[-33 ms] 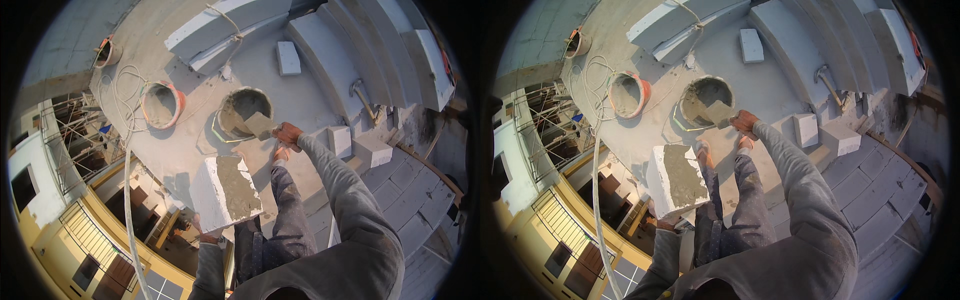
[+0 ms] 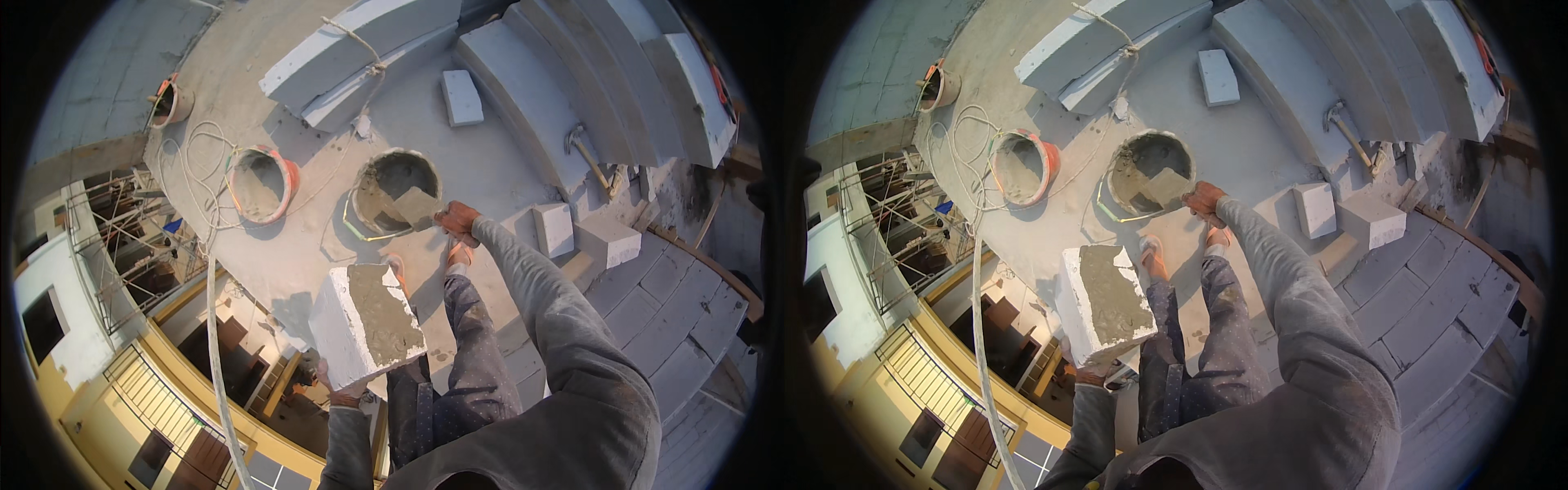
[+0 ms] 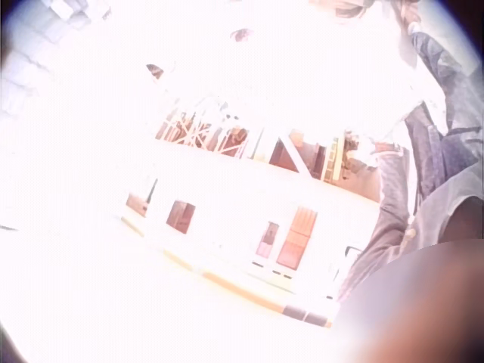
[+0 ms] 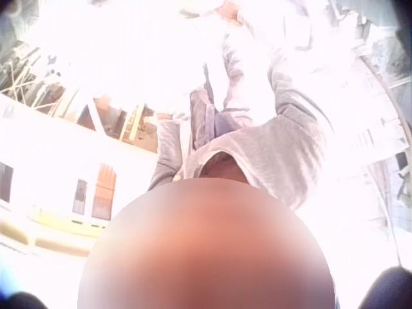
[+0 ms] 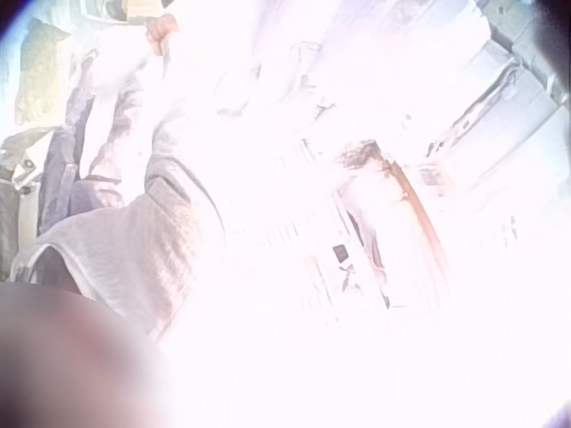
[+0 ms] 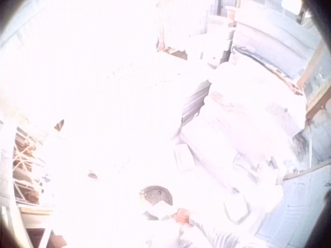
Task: The person applies mortar to the edges of white aerated concrete blocks using a trowel, then places and adjusts the blocks on a rooftop wall. The person uses a hammer to tap the blocks into position and a tape measure to check alignment.
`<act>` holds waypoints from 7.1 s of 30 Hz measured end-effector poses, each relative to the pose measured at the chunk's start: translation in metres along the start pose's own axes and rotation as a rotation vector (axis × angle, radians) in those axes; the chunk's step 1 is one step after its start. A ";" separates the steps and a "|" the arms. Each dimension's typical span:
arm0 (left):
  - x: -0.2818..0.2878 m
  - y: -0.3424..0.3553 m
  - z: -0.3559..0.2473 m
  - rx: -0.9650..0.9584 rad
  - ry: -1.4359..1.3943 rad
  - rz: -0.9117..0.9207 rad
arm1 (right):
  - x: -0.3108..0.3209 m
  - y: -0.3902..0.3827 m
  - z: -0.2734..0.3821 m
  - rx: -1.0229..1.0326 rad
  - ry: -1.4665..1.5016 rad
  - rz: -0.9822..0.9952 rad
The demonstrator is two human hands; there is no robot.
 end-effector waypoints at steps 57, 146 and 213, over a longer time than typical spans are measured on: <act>0.320 -0.958 0.711 -0.516 1.769 3.541 | -0.974 -0.620 -0.011 -1.672 1.736 -2.512; 0.547 -0.684 0.584 -0.368 0.824 4.456 | -1.022 -0.905 -0.045 -2.242 1.077 -2.535; 0.500 -0.672 0.593 -0.184 0.597 4.471 | -1.062 -0.837 -0.211 -1.566 1.374 -2.394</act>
Point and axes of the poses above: each hand's wrist, its own y-axis towards the middle knuckle, its own x-axis out of the back of the hand, z = x × y, the point moved 10 cm from there along y, towards the middle knuckle, and after that the axes turned 15 degrees about x, right-handed, at the moved point
